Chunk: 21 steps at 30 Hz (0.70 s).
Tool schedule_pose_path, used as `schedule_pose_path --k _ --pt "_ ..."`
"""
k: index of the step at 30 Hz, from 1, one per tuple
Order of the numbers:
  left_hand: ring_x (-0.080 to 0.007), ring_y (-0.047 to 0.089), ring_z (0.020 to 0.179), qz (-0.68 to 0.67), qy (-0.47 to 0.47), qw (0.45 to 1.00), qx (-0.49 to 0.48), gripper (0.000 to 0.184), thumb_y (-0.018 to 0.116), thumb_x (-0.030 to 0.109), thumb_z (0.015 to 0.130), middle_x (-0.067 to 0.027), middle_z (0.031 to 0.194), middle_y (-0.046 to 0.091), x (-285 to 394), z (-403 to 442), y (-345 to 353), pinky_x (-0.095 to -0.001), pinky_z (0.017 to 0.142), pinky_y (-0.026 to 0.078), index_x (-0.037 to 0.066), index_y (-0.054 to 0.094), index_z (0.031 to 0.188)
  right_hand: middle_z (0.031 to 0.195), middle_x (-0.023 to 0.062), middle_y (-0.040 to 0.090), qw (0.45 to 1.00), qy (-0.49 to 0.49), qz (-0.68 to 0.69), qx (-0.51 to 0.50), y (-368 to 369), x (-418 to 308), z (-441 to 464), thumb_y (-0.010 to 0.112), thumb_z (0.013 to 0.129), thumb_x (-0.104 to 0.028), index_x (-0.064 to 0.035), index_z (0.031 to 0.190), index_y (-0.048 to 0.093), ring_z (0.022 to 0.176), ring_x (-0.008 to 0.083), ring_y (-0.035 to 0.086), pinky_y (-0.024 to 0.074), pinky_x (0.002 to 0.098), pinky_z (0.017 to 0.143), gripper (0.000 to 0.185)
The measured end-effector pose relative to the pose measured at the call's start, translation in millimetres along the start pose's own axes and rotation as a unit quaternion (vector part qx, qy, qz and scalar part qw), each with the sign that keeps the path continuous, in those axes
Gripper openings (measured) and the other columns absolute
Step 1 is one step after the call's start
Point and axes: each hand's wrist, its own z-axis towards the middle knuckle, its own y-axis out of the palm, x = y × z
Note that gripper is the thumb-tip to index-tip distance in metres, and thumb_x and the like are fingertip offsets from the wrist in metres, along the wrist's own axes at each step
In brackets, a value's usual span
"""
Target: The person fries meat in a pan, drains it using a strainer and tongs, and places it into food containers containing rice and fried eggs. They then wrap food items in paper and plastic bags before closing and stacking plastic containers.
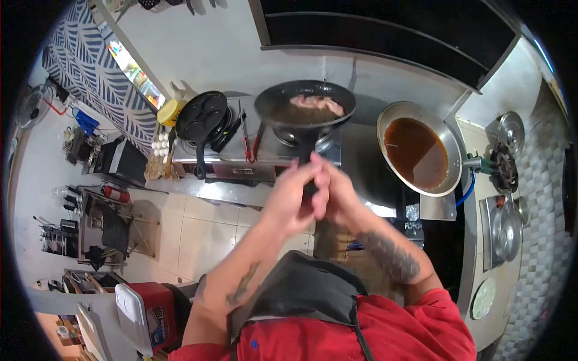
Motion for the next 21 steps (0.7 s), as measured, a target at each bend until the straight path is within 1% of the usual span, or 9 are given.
schedule_pose_path --k 3,4,6,8,11,14,18,20,21 --pt "-0.0107 0.049 0.045 0.046 0.019 0.997 -0.063 0.023 0.055 0.026 0.097 -0.0001 0.066 0.054 -9.2 6.2 -18.7 -0.0254 0.037 0.037 0.011 0.051 0.080 0.093 0.0087 0.061 0.997 -0.053 0.026 0.051 13.5 13.4 -2.7 0.047 0.101 -0.043 -0.0111 0.108 0.055 0.074 0.0183 0.061 0.0532 0.0331 0.066 0.034" --pt "-0.0129 0.049 0.044 0.031 0.000 0.998 -0.058 0.014 0.055 0.025 0.097 -0.0027 0.070 0.054 -22.5 -14.7 -24.8 -0.0273 0.036 0.038 0.013 0.049 0.094 0.102 0.0088 0.060 0.995 -0.077 -0.035 0.043 6.3 35.0 -10.4 0.045 0.102 -0.042 -0.0108 0.113 0.055 0.088 0.0185 0.058 0.0487 0.0333 0.078 0.034" --pt "-0.0173 0.051 0.041 -0.001 -0.038 0.998 -0.046 0.026 0.055 0.023 0.098 -0.0081 0.079 0.055 -48.1 -56.4 -36.1 -0.0309 0.033 0.040 0.017 0.045 0.122 0.121 0.0091 0.058 0.979 -0.128 -0.154 0.037 -7.4 76.7 -25.7 0.041 0.104 -0.039 -0.0102 0.121 0.054 0.116 0.0188 0.052 0.0398 0.0338 0.102 0.036" --pt "-0.0139 0.049 0.040 0.020 -0.050 0.998 -0.025 0.014 0.054 0.028 0.100 -0.0040 0.067 0.053 -39.1 -48.6 -28.2 -0.0295 0.033 0.038 0.014 0.051 0.101 0.106 0.0078 0.064 0.997 -0.044 -0.022 0.052 -6.3 76.9 -25.6 0.042 0.103 -0.042 -0.0071 0.119 0.055 0.095 0.0170 0.061 0.0497 0.0320 0.084 0.041" --pt "-0.0089 0.049 0.043 0.053 -0.038 0.996 -0.062 0.032 0.054 0.034 0.099 0.0009 0.057 0.051 -16.0 12.0 -32.3 -0.0237 0.037 0.037 0.012 0.051 0.077 0.070 0.0045 0.062 0.992 -0.016 -0.064 0.106 5.1 20.4 -5.9 0.039 0.101 -0.052 -0.0099 0.095 0.060 0.055 0.0178 0.060 0.0511 0.0310 0.055 0.047" --pt "-0.0115 0.049 0.043 0.099 -0.030 0.995 -0.012 0.028 0.055 0.032 0.099 -0.0005 0.060 0.052 -24.6 8.6 -35.7 -0.0272 0.038 0.039 0.011 0.053 0.080 0.076 0.0030 0.061 0.997 -0.037 -0.057 0.033 -23.5 32.8 -6.3 0.044 0.101 -0.049 -0.0102 0.100 0.058 0.061 0.0150 0.060 0.0508 0.0290 0.058 0.041" --pt "-0.0153 0.051 0.041 0.069 -0.048 0.996 0.019 0.030 0.053 0.030 0.100 -0.0019 0.060 0.053 -37.0 -43.9 -27.3 -0.0286 0.037 0.039 0.010 0.054 0.077 0.085 0.0026 0.061 0.992 -0.090 -0.034 0.086 -5.7 83.3 -15.9 0.045 0.100 -0.050 -0.0097 0.120 0.056 0.067 0.0148 0.058 0.0485 0.0303 0.059 0.046" --pt "-0.0144 0.051 0.042 0.099 -0.022 0.995 -0.006 0.029 0.053 0.031 0.100 -0.0018 0.060 0.053 -33.9 -12.2 -44.2 -0.0277 0.038 0.039 0.010 0.054 0.079 0.063 0.0030 0.060 0.995 -0.022 0.012 0.093 -4.0 59.0 -4.1 0.047 0.097 -0.055 -0.0130 0.101 0.064 0.045 0.0184 0.056 0.0473 0.0339 0.046 0.046" --pt "-0.0142 0.050 0.042 0.098 -0.043 0.994 -0.006 0.030 0.054 0.033 0.099 -0.0028 0.059 0.054 -23.1 9.6 -44.6 -0.0277 0.039 0.039 0.010 0.054 0.079 0.054 0.0040 0.055 0.996 -0.028 -0.002 0.081 -17.2 49.1 10.1 0.047 0.096 -0.057 -0.0162 0.082 0.057 0.043 0.0195 0.054 0.0463 0.0341 0.045 0.044"
